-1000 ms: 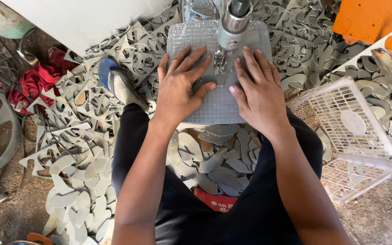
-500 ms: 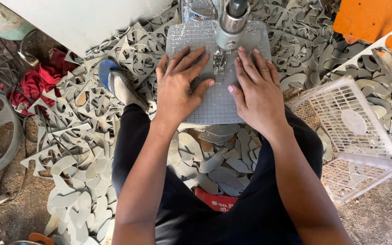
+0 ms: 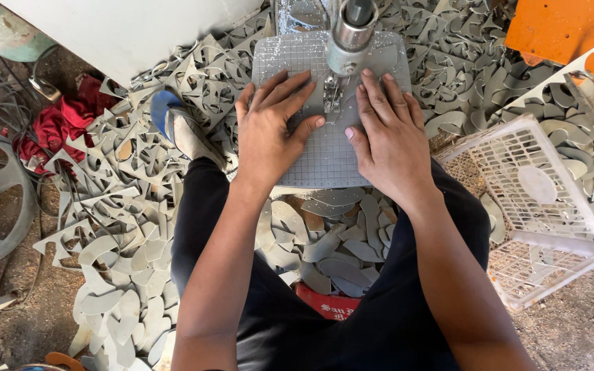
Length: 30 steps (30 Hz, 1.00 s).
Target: The person repeatedly sews gray shoe insole pieces using a sewing machine. They place each piece under the needle, guide it through the machine, and remove it after stitching, continuing this cycle throughout the clip.
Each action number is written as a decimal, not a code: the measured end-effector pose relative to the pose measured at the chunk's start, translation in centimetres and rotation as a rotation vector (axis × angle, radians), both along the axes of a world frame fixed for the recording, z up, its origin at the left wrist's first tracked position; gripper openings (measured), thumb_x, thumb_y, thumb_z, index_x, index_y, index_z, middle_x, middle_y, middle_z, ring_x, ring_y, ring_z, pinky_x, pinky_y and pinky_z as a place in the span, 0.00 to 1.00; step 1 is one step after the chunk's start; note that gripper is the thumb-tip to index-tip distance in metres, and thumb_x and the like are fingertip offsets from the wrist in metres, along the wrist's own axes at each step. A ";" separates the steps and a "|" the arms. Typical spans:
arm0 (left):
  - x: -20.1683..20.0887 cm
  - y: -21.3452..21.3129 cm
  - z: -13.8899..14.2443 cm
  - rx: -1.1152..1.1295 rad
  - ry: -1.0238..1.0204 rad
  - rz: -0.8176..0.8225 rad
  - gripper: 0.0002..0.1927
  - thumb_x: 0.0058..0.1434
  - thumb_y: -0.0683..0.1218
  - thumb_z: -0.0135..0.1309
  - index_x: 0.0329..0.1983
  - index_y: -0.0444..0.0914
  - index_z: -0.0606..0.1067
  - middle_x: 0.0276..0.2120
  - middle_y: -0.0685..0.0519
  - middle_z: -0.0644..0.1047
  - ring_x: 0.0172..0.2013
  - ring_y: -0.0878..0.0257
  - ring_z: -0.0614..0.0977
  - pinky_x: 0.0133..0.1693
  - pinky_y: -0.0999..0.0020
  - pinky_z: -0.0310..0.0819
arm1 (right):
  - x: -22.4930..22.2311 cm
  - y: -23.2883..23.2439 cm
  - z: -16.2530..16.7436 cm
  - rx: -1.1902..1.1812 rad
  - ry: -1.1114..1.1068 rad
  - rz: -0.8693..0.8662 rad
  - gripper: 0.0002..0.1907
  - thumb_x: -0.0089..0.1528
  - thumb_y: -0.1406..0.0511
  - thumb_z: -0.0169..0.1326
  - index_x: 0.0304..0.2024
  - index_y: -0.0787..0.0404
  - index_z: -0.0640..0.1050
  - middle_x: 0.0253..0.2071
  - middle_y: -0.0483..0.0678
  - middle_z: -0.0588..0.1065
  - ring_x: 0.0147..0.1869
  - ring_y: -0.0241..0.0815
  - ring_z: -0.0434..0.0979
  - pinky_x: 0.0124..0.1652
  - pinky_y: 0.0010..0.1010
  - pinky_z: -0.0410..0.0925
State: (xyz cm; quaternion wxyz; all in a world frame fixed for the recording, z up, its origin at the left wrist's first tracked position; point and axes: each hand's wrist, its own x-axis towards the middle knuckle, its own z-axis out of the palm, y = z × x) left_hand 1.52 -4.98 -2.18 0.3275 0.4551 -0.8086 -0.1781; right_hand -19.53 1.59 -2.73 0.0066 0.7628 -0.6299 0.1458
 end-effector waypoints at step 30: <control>-0.1 -1.0 -0.1 -0.049 0.023 0.037 0.24 0.56 0.56 0.67 0.55 0.46 0.82 0.57 0.61 0.79 0.61 0.57 0.74 0.65 0.50 0.54 | 0.0 -0.2 -0.1 -0.012 -0.006 -0.020 0.30 0.71 0.57 0.50 0.69 0.71 0.69 0.78 0.54 0.57 0.82 0.59 0.50 0.72 0.55 0.50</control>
